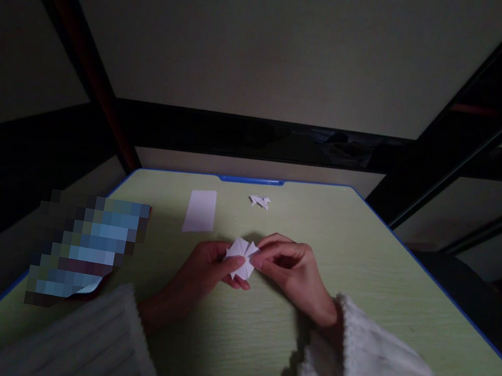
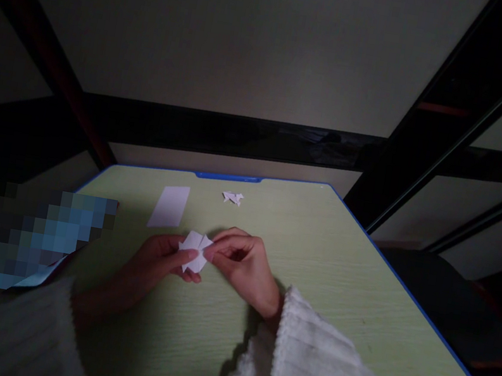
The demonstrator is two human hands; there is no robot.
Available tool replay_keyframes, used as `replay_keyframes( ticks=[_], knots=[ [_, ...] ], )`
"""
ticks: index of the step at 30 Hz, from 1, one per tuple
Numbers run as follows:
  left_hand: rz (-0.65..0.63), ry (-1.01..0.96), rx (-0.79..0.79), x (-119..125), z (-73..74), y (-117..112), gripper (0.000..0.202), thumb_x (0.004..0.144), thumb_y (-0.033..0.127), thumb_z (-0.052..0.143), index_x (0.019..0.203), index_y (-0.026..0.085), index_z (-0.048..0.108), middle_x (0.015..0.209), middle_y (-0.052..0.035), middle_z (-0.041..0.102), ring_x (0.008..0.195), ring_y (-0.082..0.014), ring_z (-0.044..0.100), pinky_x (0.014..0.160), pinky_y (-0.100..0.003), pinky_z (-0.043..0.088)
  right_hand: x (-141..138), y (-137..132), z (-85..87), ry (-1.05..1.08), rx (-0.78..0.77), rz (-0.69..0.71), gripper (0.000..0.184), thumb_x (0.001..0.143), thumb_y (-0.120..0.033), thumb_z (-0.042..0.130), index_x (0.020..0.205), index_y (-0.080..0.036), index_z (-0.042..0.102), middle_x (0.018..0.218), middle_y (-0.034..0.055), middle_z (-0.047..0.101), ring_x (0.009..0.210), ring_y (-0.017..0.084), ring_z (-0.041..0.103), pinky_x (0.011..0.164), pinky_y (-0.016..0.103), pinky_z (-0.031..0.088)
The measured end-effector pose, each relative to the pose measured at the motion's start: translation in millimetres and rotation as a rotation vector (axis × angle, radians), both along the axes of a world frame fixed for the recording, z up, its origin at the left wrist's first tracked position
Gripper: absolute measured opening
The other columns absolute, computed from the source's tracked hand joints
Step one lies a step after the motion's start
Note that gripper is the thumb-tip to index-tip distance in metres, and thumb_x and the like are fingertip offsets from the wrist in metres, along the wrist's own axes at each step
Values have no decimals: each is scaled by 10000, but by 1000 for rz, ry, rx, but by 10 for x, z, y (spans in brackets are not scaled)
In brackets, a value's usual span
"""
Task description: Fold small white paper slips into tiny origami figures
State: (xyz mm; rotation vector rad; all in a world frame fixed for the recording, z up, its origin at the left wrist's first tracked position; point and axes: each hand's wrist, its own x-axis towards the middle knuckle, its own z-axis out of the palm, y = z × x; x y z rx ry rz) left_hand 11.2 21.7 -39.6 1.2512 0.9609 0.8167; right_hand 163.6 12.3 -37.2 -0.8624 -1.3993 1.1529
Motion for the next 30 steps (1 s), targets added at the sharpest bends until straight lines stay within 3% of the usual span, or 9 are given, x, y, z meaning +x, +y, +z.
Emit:
replay_keyframes(
  ticks=[6,11,16,22,26,30],
  knots=[
    [19,-64,-86,9,-33,14,145,635,234,559,675,101,603,549,-8,622,436,-112,577,470,-223,446,31,-25,52,-120,178,1,107,636,-105,612,628,-198,667,791,33,522,700,120,511,644,279,428],
    [9,-94,-152,0,-24,26,148,598,224,590,670,97,612,528,-12,622,431,-125,583,453,-223,442,39,-27,61,-193,196,9,108,651,-102,599,643,-192,657,825,32,493,736,124,499,680,294,427],
    [-41,-77,-119,-10,-27,29,163,629,253,581,670,99,616,525,-13,621,437,-128,591,429,-207,433,42,-17,47,-252,217,21,106,660,-92,586,646,-181,641,837,30,480,778,133,490,687,296,414],
    [-4,-46,-66,-4,-28,8,146,644,240,585,675,101,619,524,3,616,440,-112,592,442,-188,443,2,-13,23,-127,74,62,41,651,-119,591,627,-153,592,860,24,444,639,81,469,575,242,408],
    [31,-39,-28,-8,-31,1,145,657,234,574,708,108,623,549,5,624,467,-112,599,456,-185,448,-39,-20,38,-12,-72,43,147,597,-170,638,589,-149,493,688,-20,448,536,64,416,488,211,351],
    [39,17,24,0,-30,6,144,655,228,572,704,101,619,534,8,616,472,-123,604,461,-191,452,-39,-6,41,-97,-115,-15,192,620,-160,598,495,-136,455,599,-29,429,544,72,398,498,215,313]
  ],
)
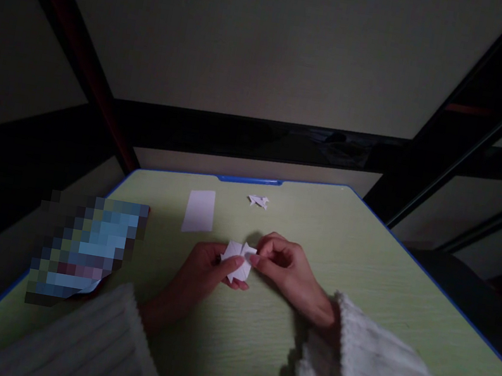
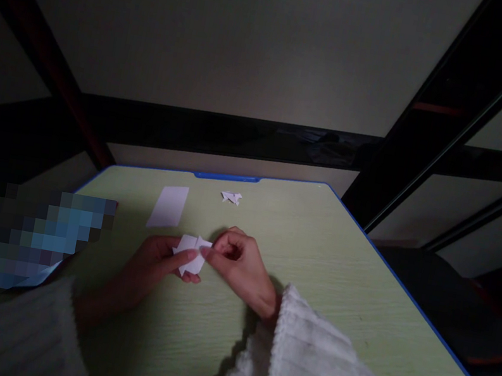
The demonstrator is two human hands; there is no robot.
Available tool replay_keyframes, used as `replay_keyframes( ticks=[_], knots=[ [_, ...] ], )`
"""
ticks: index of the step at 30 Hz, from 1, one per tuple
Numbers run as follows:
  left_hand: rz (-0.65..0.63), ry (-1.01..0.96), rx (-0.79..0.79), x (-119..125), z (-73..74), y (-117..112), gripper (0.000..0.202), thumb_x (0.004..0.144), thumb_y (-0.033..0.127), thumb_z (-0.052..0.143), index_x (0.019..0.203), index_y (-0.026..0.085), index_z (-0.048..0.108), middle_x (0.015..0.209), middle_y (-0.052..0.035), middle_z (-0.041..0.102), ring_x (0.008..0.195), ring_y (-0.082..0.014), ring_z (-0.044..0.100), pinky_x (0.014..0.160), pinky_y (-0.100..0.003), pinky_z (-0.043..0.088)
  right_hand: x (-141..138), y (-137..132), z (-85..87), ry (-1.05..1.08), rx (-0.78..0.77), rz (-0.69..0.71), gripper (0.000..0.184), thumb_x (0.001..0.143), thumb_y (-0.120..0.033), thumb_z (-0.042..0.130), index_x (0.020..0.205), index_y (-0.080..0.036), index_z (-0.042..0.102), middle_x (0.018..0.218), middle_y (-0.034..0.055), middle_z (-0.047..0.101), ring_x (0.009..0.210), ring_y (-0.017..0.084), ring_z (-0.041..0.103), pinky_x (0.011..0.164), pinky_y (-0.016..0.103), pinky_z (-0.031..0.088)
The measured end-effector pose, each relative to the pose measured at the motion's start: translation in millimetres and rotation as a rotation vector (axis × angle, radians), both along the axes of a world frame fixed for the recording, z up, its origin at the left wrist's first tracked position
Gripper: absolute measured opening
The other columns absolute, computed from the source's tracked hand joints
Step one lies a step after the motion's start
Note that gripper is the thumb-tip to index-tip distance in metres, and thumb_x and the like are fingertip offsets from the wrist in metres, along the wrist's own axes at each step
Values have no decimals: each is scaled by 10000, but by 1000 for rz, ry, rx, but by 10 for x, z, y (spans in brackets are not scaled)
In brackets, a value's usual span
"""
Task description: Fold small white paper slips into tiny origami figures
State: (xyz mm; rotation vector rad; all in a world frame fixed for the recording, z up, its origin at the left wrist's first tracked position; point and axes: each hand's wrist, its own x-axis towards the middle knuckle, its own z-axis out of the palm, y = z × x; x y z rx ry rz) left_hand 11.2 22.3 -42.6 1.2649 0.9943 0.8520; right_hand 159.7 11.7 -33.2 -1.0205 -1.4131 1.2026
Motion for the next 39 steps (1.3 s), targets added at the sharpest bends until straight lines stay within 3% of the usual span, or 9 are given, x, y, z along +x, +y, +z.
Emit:
replay_keyframes(
  ticks=[8,19,26,30,35,39],
  knots=[
    [29,-1,0,1,7,-9,154,650,246,571,678,99,608,564,-10,641,480,-129,607,467,-198,452,-3,6,13,17,-158,68,68,623,-141,554,574,-118,512,539,-37,491,500,64,428,522,214,330],
    [37,-39,-74,16,17,-7,124,625,223,581,634,101,605,512,7,613,433,-120,578,459,-222,446,10,-5,-23,64,-112,66,79,600,-61,534,548,-112,504,513,-48,498,461,42,416,469,183,315],
    [-31,42,49,-7,18,-26,156,647,243,570,598,99,601,481,4,600,416,-102,563,438,-190,418,7,-11,31,68,-158,125,102,607,-86,551,538,-117,483,514,-38,512,486,54,452,494,186,334],
    [-72,15,82,-20,22,-32,154,655,247,560,628,103,607,532,-14,628,435,-107,560,451,-203,427,-13,-38,52,62,-203,247,137,634,-146,567,570,-129,448,530,-35,505,501,61,459,486,184,336],
    [-147,-40,78,-18,34,-48,158,668,244,548,643,101,612,548,-29,640,454,-116,555,458,-217,438,-6,-42,3,20,-160,377,159,723,-228,481,612,-115,471,534,-23,478,469,59,423,466,193,349],
    [-211,-64,111,-21,47,-54,168,692,236,527,618,107,606,550,-27,633,472,-115,552,465,-208,427,9,-49,-14,4,-142,391,191,757,-222,425,600,-119,463,513,-29,462,443,51,394,447,186,326]
  ],
)
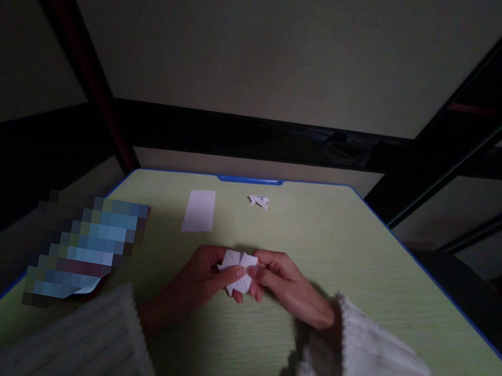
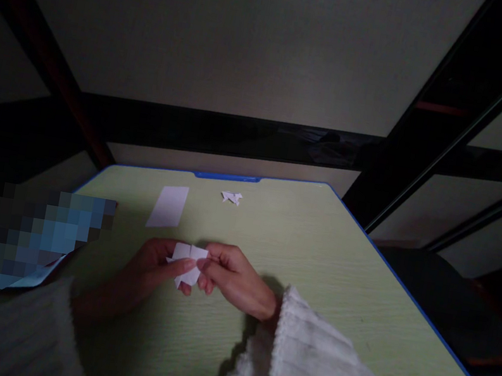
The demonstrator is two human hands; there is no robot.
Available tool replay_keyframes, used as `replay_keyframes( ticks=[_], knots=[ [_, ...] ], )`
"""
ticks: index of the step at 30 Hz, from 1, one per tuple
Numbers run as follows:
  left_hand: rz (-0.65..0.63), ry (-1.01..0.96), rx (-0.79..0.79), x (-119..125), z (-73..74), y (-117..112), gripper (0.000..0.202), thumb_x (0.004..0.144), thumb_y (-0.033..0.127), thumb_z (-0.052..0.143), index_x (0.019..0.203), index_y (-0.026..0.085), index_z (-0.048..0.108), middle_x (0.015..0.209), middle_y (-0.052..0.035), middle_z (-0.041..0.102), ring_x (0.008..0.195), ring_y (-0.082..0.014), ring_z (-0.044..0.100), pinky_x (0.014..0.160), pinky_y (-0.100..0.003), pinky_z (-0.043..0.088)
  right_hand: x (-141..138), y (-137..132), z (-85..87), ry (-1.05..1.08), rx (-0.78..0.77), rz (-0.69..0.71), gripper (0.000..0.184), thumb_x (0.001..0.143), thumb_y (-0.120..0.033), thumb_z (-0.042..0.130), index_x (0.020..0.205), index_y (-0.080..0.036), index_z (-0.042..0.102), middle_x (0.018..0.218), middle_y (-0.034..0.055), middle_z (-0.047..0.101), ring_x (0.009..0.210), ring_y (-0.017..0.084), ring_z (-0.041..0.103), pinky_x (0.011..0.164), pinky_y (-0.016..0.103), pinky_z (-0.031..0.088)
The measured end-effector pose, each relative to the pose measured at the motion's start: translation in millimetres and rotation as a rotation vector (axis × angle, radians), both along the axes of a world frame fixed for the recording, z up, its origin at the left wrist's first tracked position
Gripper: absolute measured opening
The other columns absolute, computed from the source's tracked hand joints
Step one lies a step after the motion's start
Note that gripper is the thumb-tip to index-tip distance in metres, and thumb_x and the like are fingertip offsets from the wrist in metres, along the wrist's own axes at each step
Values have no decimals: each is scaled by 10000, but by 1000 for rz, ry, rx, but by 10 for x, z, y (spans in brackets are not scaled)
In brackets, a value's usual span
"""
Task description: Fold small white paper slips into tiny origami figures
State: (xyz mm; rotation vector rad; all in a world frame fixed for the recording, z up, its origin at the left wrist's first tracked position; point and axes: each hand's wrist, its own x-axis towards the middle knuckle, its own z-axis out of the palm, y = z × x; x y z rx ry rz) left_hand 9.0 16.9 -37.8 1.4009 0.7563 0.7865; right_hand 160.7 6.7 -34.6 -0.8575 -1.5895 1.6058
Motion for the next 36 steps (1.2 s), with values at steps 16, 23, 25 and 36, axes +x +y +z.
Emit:
replay_keyframes(
  ticks=[16,23,25,36],
  knots=[
    [15,-86,-117,25,-18,11,175,682,266,534,632,113,603,559,-30,625,460,-116,539,459,-223,405,-50,-30,-13,105,9,-92,218,750,-235,439,555,-139,442,473,-37,460,406,42,348,409,184,249],
    [-15,-60,-96,29,7,17,216,694,269,506,588,106,599,563,-47,627,482,-122,538,464,-224,406,-51,-8,-15,117,-4,-56,203,751,-208,394,579,-128,466,510,-11,488,445,61,398,452,197,308],
    [-23,-52,-97,32,23,12,207,691,257,508,588,106,605,563,-42,627,481,-119,538,459,-220,409,-51,-17,4,80,12,-66,214,750,-217,395,565,-132,459,498,-18,473,439,60,390,451,198,311],
    [1,-40,-80,-1,35,-21,136,682,199,534,590,113,587,520,-13,612,457,-95,520,426,-183,401,-40,-51,44,-33,56,-28,257,787,-243,386,558,-141,443,518,-31,440,485,64,394,490,198,332]
  ],
)
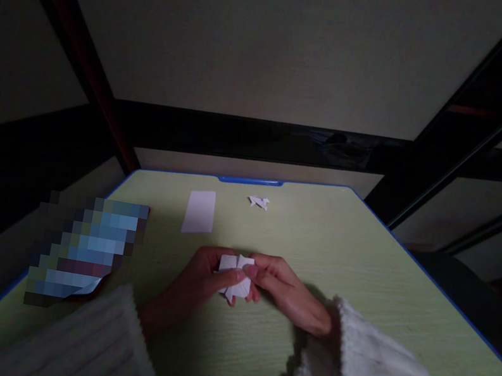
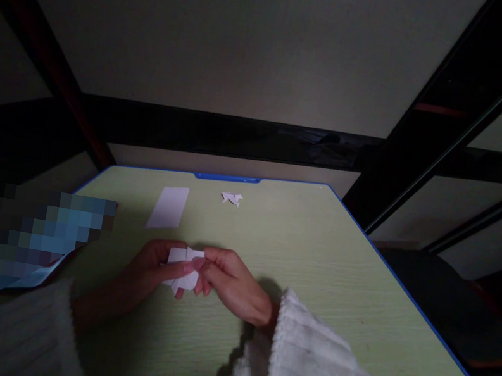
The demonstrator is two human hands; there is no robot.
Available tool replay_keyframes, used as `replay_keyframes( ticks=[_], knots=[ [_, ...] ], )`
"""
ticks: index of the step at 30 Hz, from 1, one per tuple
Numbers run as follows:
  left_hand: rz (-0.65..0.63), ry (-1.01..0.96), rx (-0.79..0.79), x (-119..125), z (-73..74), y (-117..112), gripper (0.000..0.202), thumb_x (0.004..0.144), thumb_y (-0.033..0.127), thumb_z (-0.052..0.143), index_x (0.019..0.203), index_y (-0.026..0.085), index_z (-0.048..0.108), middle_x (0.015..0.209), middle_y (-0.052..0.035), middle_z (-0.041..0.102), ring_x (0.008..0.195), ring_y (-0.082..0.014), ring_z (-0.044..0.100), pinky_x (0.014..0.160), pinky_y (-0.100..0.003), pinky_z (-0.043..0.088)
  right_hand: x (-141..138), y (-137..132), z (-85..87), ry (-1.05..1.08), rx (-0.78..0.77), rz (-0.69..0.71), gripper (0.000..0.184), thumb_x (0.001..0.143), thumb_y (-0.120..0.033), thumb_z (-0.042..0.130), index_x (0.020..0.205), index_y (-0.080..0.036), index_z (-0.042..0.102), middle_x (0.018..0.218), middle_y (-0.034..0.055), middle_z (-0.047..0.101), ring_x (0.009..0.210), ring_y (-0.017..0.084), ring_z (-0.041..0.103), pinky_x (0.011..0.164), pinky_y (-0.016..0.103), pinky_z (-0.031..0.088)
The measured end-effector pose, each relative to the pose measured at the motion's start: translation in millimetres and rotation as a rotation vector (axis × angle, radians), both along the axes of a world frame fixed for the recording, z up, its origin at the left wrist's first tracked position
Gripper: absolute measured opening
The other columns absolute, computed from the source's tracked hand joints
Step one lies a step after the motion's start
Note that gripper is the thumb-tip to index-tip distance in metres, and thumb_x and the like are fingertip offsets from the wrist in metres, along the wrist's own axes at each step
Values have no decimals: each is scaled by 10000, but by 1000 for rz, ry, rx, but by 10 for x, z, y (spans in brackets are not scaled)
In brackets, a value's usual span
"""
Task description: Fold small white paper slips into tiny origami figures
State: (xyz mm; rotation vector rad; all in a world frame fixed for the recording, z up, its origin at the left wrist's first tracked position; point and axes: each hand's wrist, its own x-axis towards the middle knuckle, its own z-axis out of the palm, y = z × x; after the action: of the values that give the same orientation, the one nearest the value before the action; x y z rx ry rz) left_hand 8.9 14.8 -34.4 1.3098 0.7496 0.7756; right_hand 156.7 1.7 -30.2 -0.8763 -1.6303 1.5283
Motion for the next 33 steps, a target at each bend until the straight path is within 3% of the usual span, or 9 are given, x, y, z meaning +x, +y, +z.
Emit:
replay_keyframes(
  ticks=[7,16,24,27,29,33],
  knots=[
    [91,54,-4,13,-10,9,139,608,246,593,566,117,569,477,9,578,411,-93,496,374,-187,397,-30,-5,27,43,-14,-40,229,726,-301,511,573,-144,442,516,-48,445,457,49,380,436,181,304],
    [154,147,32,61,-58,49,221,667,301,536,561,108,542,403,29,509,333,-48,446,334,-147,323,-33,38,-6,193,-41,-161,182,664,-264,591,618,-141,466,559,-24,522,508,88,500,513,240,381],
    [86,-60,-84,48,-158,84,412,588,523,538,651,118,498,598,-15,553,375,-75,502,303,-166,353,36,92,-29,85,206,-420,110,642,-244,611,585,-150,620,615,0,513,558,89,459,510,227,367],
    [137,-106,-145,48,-124,101,456,604,564,488,739,130,504,716,-40,580,432,-95,546,341,-186,394,53,84,-31,83,325,-542,45,639,-211,615,625,-179,643,632,10,529,562,98,462,480,226,363],
    [151,-92,-230,54,-77,116,501,618,608,418,696,123,521,653,-33,591,406,-96,546,355,-193,400,64,66,-30,55,426,-597,47,647,-183,607,652,-196,652,640,17,537,582,110,475,482,232,374],
    [24,-36,-405,59,-14,135,614,631,657,295,458,108,509,425,-34,556,328,-102,527,340,-186,381,96,26,-26,-72,619,-649,133,678,-129,564,706,-215,662,698,34,549,642,132,509,526,252,409]
  ],
)
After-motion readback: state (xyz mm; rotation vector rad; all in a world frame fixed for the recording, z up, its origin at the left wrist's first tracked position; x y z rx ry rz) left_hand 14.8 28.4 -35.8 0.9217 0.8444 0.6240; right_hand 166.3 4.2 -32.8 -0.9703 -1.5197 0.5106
